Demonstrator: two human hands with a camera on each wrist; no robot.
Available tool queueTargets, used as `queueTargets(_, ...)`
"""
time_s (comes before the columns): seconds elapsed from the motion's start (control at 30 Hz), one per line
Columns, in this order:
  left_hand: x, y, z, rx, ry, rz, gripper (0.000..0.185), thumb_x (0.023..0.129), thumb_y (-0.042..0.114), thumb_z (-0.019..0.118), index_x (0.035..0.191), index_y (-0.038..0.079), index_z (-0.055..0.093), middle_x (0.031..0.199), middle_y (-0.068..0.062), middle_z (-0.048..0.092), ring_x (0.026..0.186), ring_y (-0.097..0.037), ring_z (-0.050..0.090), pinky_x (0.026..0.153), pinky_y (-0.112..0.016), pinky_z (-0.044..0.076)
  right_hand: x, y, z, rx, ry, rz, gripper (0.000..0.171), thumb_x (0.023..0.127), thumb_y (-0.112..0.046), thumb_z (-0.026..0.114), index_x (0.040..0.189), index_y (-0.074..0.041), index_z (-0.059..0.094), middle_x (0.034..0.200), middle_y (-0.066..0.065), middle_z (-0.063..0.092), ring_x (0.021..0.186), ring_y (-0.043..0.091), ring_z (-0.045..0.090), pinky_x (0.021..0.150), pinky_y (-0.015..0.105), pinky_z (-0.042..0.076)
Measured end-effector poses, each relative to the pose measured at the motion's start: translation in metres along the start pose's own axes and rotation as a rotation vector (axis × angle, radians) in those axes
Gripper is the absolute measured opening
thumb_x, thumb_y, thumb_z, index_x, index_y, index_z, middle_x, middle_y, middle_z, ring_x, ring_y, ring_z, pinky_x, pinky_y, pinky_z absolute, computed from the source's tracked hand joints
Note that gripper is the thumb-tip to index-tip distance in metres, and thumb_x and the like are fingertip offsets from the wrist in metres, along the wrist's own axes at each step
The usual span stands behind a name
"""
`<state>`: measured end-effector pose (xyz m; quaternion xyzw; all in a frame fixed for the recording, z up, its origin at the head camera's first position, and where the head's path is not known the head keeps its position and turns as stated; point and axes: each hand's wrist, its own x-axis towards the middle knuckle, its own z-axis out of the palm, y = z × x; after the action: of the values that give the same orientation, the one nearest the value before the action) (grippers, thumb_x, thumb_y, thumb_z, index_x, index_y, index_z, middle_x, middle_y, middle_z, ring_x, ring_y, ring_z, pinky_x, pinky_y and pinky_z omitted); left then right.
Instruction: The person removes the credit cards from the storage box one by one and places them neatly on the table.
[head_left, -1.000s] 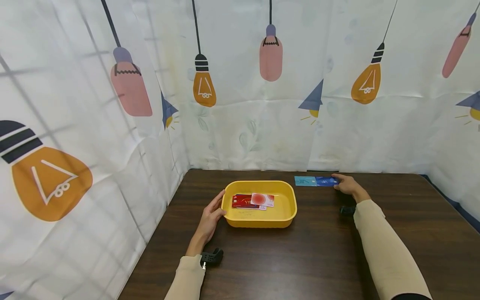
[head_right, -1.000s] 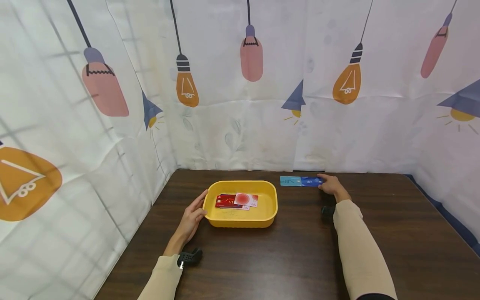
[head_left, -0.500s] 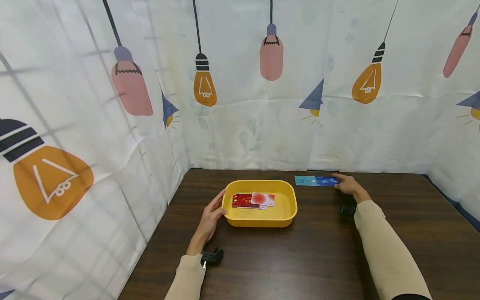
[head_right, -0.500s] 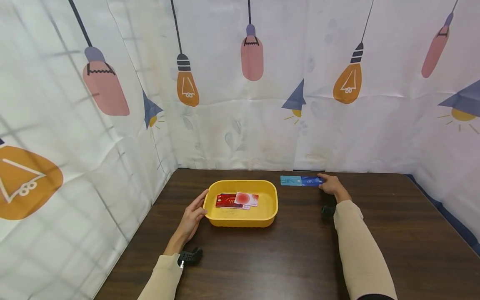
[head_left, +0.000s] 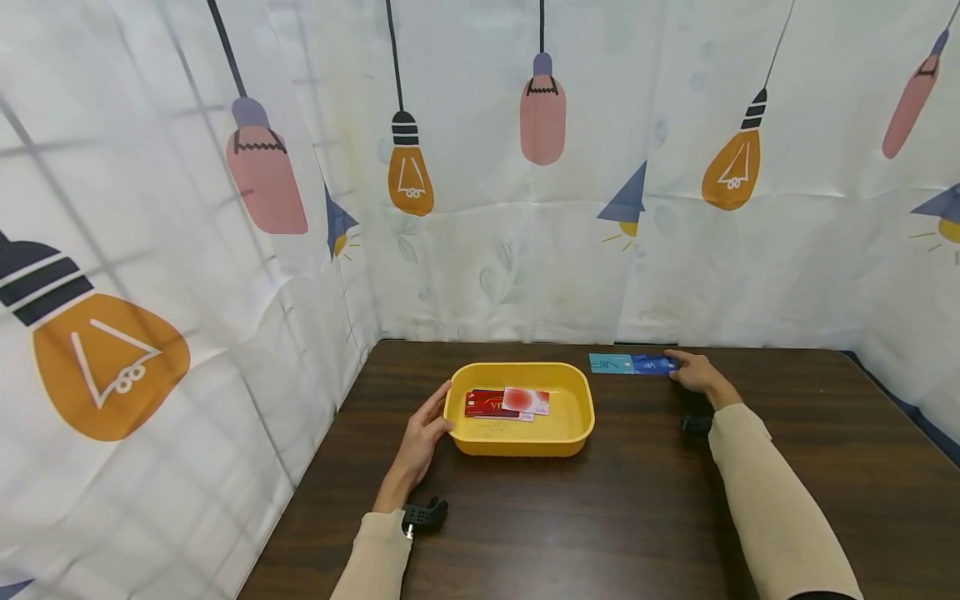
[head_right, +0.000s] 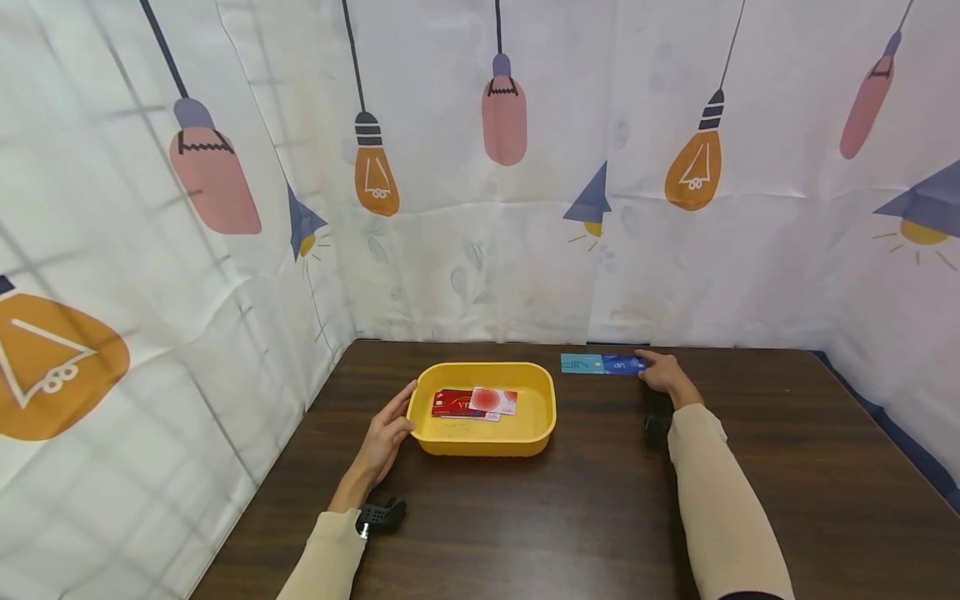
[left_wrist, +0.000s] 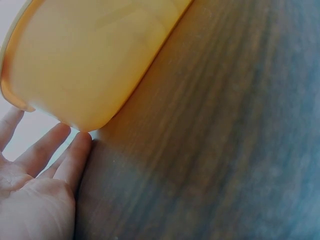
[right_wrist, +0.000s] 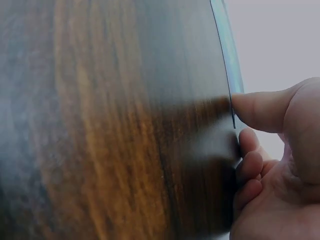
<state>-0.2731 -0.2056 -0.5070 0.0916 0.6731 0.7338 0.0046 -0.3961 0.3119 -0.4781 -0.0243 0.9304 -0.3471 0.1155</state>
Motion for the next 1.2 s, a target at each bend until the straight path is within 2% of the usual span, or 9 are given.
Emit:
queueTargets(0.17,0.000,-0.001,0.000,0.010,-0.009,0.034,0.069,0.095,-0.005,0.048,0.160,0.012,0.035,0.160,-0.026,0.037,0.140,-0.042,0.043,0.099,-0.022,0.052,-0.006,0.003,0.000,0.057,0.006,-0.032,0.062,0.104,-0.008,0.043,0.161,0.001,0.021,0.136,0.044,0.042,0.114,0.049,0.048,0.097,0.057,0.043)
queueTargets(0.2,0.000,-0.001,0.000,0.013,-0.007,0.039,0.069,0.095,-0.004,0.048,0.160,0.011,0.035,0.160,-0.026,0.037,0.140,-0.042,0.044,0.099,-0.022,0.052,-0.007,0.004,0.000,0.081,0.013,-0.040,0.062,0.104,-0.008,0.042,0.162,0.001,0.019,0.142,0.045,0.038,0.120,0.052,0.046,0.100,0.061,0.042)
queueTargets(0.37,0.000,0.001,0.000,0.007,0.008,0.041,0.068,0.095,-0.004,0.048,0.159,0.013,0.038,0.160,-0.023,0.040,0.140,-0.042,0.044,0.100,-0.023,0.052,-0.014,0.006,0.006,0.240,0.107,-0.053,0.061,0.107,-0.011,0.040,0.163,-0.004,0.018,0.140,0.038,0.041,0.131,0.054,0.041,0.108,0.069,0.035)
queueTargets(0.47,-0.001,0.001,0.001,0.001,-0.001,0.025,0.067,0.095,-0.004,0.048,0.159,0.014,0.038,0.160,-0.021,0.041,0.141,-0.042,0.044,0.102,-0.025,0.052,-0.020,0.008,0.011,0.321,0.204,-0.029,0.058,0.108,-0.016,0.041,0.162,-0.004,0.024,0.137,0.033,0.042,0.127,0.050,0.042,0.104,0.065,0.038)
queueTargets(0.57,-0.002,0.001,0.002,0.007,-0.004,0.008,0.067,0.096,-0.004,0.048,0.159,0.016,0.038,0.159,-0.020,0.042,0.141,-0.041,0.044,0.103,-0.025,0.051,-0.027,0.004,0.017,0.371,0.319,-0.002,0.054,0.107,-0.020,0.045,0.158,-0.001,0.035,0.132,0.029,0.046,0.120,0.044,0.046,0.094,0.054,0.043)
queueTargets(0.67,-0.003,0.002,0.001,0.004,0.001,0.005,0.068,0.096,-0.004,0.049,0.159,0.017,0.039,0.159,-0.019,0.043,0.141,-0.041,0.045,0.101,-0.024,0.052,-0.035,-0.013,0.023,0.403,0.410,0.001,0.051,0.106,-0.021,0.048,0.151,0.002,0.043,0.124,0.022,0.051,0.114,0.038,0.051,0.087,0.043,0.045)
queueTargets(0.77,-0.003,0.002,0.001,0.009,0.005,0.005,0.068,0.096,-0.004,0.049,0.159,0.018,0.039,0.158,-0.019,0.044,0.141,-0.040,0.045,0.101,-0.024,0.052,-0.042,-0.039,0.028,0.372,0.437,-0.053,0.046,0.106,-0.022,0.050,0.145,0.002,0.050,0.113,0.014,0.054,0.102,0.030,0.053,0.079,0.034,0.045)
queueTargets(1.0,-0.001,0.001,0.000,0.015,0.008,0.013,0.068,0.095,-0.004,0.049,0.159,0.016,0.038,0.159,-0.020,0.043,0.141,-0.040,0.045,0.104,-0.027,0.051,-0.054,-0.104,0.048,0.268,0.325,-0.311,0.035,0.104,-0.020,0.056,0.134,-0.003,0.057,0.110,0.013,0.057,0.093,0.026,0.054,0.073,0.029,0.048)
queueTargets(1.2,-0.002,0.002,0.001,0.010,0.013,0.009,0.067,0.095,-0.004,0.049,0.158,0.017,0.040,0.156,-0.019,0.046,0.139,-0.039,0.047,0.103,-0.027,0.052,-0.059,-0.146,0.079,0.273,0.183,-0.405,0.033,0.101,-0.018,0.063,0.132,-0.008,0.060,0.115,0.014,0.062,0.096,0.026,0.060,0.078,0.031,0.053)
